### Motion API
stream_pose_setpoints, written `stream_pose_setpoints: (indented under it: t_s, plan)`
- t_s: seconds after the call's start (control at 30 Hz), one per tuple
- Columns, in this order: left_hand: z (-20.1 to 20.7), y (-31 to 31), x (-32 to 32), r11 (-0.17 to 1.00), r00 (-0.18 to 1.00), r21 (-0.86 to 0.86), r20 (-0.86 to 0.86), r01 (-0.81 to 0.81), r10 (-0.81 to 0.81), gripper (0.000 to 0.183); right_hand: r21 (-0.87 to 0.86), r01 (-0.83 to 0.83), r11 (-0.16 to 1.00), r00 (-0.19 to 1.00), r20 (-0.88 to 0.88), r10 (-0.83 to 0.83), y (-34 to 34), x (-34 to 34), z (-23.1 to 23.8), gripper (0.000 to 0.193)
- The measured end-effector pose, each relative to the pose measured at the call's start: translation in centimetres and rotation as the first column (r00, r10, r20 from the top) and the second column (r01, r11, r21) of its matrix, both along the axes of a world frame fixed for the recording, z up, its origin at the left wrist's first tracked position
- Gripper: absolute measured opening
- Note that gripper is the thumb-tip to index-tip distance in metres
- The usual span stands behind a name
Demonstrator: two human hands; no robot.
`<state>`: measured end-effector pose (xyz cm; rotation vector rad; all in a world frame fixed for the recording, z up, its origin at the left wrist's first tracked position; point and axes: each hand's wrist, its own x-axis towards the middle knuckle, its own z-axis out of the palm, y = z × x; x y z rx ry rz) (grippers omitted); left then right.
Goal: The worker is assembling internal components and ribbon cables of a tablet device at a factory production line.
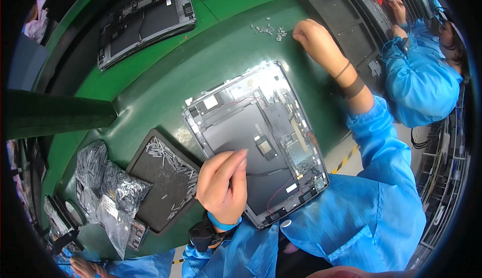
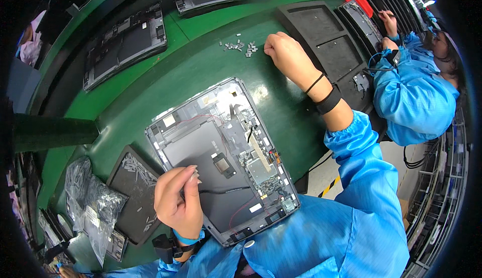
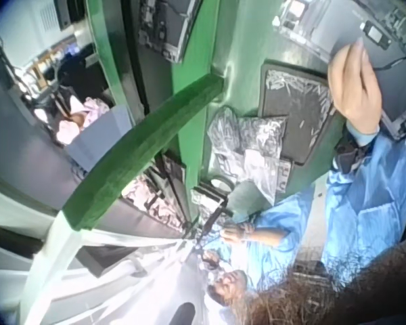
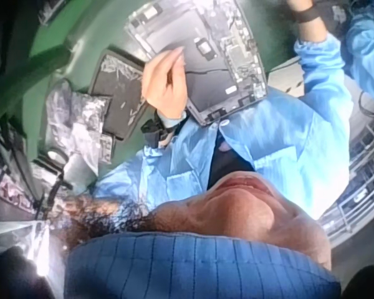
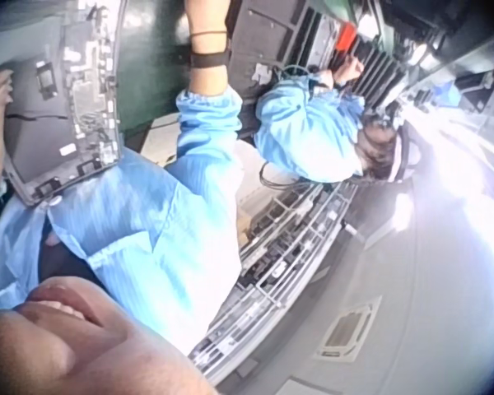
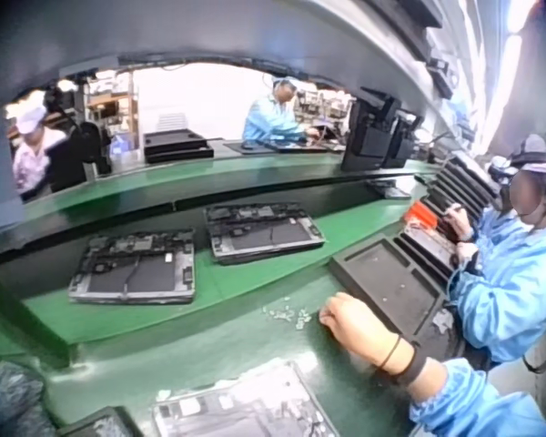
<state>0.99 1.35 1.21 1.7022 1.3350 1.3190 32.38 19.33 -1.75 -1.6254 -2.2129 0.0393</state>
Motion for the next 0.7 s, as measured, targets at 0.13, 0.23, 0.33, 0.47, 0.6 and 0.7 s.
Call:
stream_pose_setpoints:
  t_s: [0.13, 0.23, 0.33, 0.47, 0.6, 0.7]
  plan:
    - [0.5, 0.0, -0.2, 1.0, 0.999, -0.003, -0.02, -0.031, 0.031, 0.019, -0.301, 0.075, 0.951, 0.898, -0.393, -0.196, -2.6, -3.6, 3.3, 0.007]
    - [0.6, 0.3, -0.2, 0.999, 0.999, 0.046, -0.038, 0.011, -0.009, 0.02, -0.249, -0.05, 0.967, 0.798, -0.593, -0.111, -5.0, -4.5, 4.2, 0.01]
    - [0.3, 0.3, -0.1, 1.0, 1.0, 0.015, -0.014, 0.009, -0.008, 0.02, -0.286, -0.144, 0.947, 0.696, -0.71, -0.109, -6.5, -5.7, 5.7, 0.015]
    - [0.1, 0.4, 0.1, 1.0, 1.0, 0.029, -0.022, -0.008, 0.008, 0.021, -0.471, -0.181, 0.863, 0.687, -0.689, -0.231, -6.6, -6.6, 6.4, 0.013]
    - [0.5, 0.1, -0.1, 0.999, 1.0, 0.029, -0.012, -0.024, 0.024, 0.021, -0.406, -0.22, 0.887, 0.683, -0.713, -0.157, -6.4, -7.4, 5.4, 0.01]
    - [0.3, 0.2, 0.0, 1.0, 1.0, 0.023, 0.012, -0.002, 0.001, 0.022, -0.329, -0.171, 0.929, 0.704, -0.701, -0.118, -6.5, -7.4, 4.3, 0.009]
